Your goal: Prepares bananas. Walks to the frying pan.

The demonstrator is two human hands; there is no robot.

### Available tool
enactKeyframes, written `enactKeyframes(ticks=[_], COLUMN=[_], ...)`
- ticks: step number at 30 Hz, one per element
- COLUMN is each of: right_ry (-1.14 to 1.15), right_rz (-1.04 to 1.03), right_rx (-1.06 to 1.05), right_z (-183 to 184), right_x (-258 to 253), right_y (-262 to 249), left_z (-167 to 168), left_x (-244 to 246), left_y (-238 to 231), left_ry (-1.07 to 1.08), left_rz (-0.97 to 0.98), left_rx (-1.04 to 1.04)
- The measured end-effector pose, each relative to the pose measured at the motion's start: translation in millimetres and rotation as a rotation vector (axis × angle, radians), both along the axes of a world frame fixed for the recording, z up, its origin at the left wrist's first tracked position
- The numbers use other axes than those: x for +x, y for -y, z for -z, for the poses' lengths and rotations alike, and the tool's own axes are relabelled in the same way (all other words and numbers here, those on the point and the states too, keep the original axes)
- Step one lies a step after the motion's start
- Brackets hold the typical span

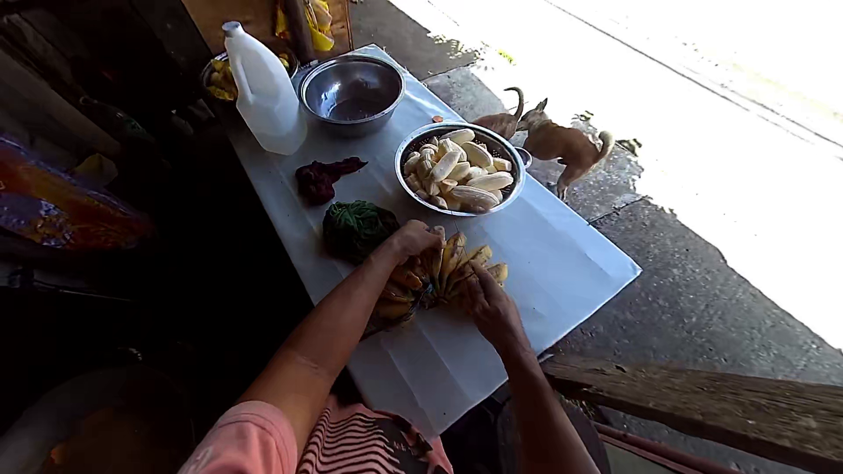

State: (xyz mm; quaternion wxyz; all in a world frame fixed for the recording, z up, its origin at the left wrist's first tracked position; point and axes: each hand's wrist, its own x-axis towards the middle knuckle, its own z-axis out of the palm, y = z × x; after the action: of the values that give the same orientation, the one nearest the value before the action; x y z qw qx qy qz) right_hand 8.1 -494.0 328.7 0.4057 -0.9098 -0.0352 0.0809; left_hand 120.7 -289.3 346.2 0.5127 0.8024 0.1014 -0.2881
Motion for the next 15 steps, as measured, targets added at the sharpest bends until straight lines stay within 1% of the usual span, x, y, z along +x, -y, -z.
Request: enactKeyframes(ticks=[2,5,7,8,9,10,12,14,15], right_ry=[0.057,0.051,0.041,0.036,0.021,-0.013,-0.118,-0.227,-0.280], right_rz=[-0.022,-0.060,-0.081,-0.088,-0.096,-0.094,-0.045,0.010,0.007], right_rx=[-0.129,-0.271,-0.349,-0.349,-0.297,-0.196,0.072,0.389,0.510], right_z=[4.7,-6.9,-16.4,-19.4,-20.6,-20.1,-12.0,-4.2,-4.9], right_x=[-15.0,-25.9,-23.9,-17.8,-8.5,2.4,17.5,13.4,6.4], right_y=[5.5,6.9,2.3,-0.9,-4.3,-9.0,-20.9,-33.9,-37.8], left_z=[-2.3,-5.2,-4.2,-3.3,-2.5,-3.0,-0.3,4.8,7.1], left_x=[-9.5,-22.7,-29.6,-32.6,-36.5,-40.8,-50.2,-61.3,-66.9], left_y=[-6.8,-10.9,-10.4,-8.8,-7.0,-6.2,-7.4,-12.6,-14.5], left_ry=[0.026,0.094,0.149,0.188,0.233,0.268,0.303,0.291,0.297], left_rz=[0.002,0.011,0.009,0.008,0.007,0.014,0.004,-0.058,-0.115], left_rx=[-0.114,-0.245,-0.323,-0.352,-0.374,-0.382,-0.390,-0.397,-0.378])
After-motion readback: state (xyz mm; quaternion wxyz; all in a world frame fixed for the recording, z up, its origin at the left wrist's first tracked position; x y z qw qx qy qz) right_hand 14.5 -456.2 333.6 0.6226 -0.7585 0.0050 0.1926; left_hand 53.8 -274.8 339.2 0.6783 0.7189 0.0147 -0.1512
